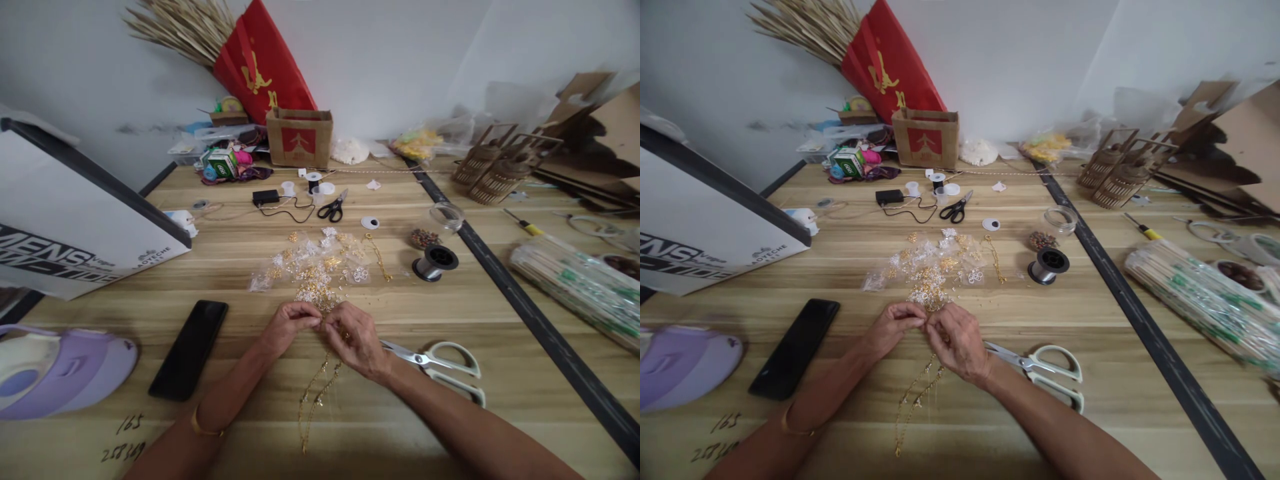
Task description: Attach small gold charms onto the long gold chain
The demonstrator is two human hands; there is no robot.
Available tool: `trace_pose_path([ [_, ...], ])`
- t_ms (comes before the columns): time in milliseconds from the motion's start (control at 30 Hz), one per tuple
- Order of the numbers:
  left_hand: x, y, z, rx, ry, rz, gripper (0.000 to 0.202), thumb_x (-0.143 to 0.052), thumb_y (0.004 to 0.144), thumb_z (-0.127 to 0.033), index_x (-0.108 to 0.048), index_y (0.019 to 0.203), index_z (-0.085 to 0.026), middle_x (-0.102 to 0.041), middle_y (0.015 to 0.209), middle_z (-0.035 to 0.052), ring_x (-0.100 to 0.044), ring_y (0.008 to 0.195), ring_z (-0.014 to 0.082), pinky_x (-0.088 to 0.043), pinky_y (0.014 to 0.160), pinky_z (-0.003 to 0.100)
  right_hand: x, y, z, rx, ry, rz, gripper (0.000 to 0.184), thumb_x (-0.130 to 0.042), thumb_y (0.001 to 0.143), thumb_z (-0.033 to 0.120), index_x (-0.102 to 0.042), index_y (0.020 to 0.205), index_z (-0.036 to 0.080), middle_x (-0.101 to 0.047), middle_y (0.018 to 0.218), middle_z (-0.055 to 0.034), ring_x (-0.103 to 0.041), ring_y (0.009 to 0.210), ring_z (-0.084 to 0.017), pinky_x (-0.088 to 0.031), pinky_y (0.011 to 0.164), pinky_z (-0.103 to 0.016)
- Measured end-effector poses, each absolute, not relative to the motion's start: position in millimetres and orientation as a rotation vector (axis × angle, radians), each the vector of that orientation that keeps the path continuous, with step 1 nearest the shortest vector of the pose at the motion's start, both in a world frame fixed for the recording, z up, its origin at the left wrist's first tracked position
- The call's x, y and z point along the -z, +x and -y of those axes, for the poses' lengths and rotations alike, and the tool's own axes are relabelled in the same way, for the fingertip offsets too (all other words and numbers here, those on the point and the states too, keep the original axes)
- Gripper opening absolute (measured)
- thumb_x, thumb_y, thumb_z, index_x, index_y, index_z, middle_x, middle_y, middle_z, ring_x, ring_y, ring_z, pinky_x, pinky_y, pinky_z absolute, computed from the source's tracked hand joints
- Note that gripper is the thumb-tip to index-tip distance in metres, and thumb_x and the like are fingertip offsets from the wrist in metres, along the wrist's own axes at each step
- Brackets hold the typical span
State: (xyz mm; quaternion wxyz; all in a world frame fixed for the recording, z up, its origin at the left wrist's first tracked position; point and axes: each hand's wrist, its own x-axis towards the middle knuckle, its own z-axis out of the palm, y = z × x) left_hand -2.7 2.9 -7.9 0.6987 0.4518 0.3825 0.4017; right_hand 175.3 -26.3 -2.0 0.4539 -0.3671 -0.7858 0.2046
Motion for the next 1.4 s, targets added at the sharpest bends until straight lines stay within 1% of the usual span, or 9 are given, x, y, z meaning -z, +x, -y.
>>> trace_pose_path([
  [300,7.7,-2.8,-2.2,-0.874,1.005,-0.843,0.008,-0.077,0.061,-0.018,-0.073,0.067,-0.014,-0.066,0.065,0.0011,-0.057,0.062,0.0121,-0.043,0.066,0.025,1.2,174.9,26.2,-0.500,-0.905,1.943,0.004,-0.052,0.086,0.017,-0.055,0.083,0.019,-0.059,0.072,-0.0034,-0.052,0.067,-0.015,-0.042,0.061,-0.028],
  [667,3.5,-0.6,-2.1,-0.868,0.982,-0.873,0.014,-0.080,0.057,-0.021,-0.072,0.066,-0.013,-0.067,0.061,0.0017,-0.057,0.059,0.0123,-0.044,0.063,0.025,2.4,175.1,26.4,-0.504,-0.910,1.947,0.006,-0.052,0.087,0.019,-0.055,0.082,0.019,-0.058,0.070,-0.0029,-0.053,0.066,-0.015,-0.042,0.061,-0.028],
  [933,5.4,-1.2,-1.8,-0.864,0.968,-0.882,0.015,-0.080,0.056,-0.020,-0.072,0.068,-0.013,-0.068,0.063,0.0015,-0.058,0.059,0.0120,-0.045,0.063,0.024,0.7,174.8,26.4,-0.502,-0.902,1.936,0.006,-0.051,0.087,0.018,-0.055,0.082,0.019,-0.058,0.070,-0.0026,-0.052,0.065,-0.015,-0.042,0.060,-0.027],
  [1400,3.7,-1.1,-2.0,-0.898,0.932,-0.888,0.014,-0.080,0.056,-0.020,-0.072,0.066,-0.014,-0.066,0.062,0.0008,-0.058,0.059,0.0123,-0.045,0.063,0.025,-0.5,174.7,26.3,-0.505,-0.891,1.931,0.005,-0.051,0.087,0.018,-0.055,0.083,0.020,-0.059,0.071,-0.0031,-0.053,0.066,-0.015,-0.043,0.061,-0.028],
])
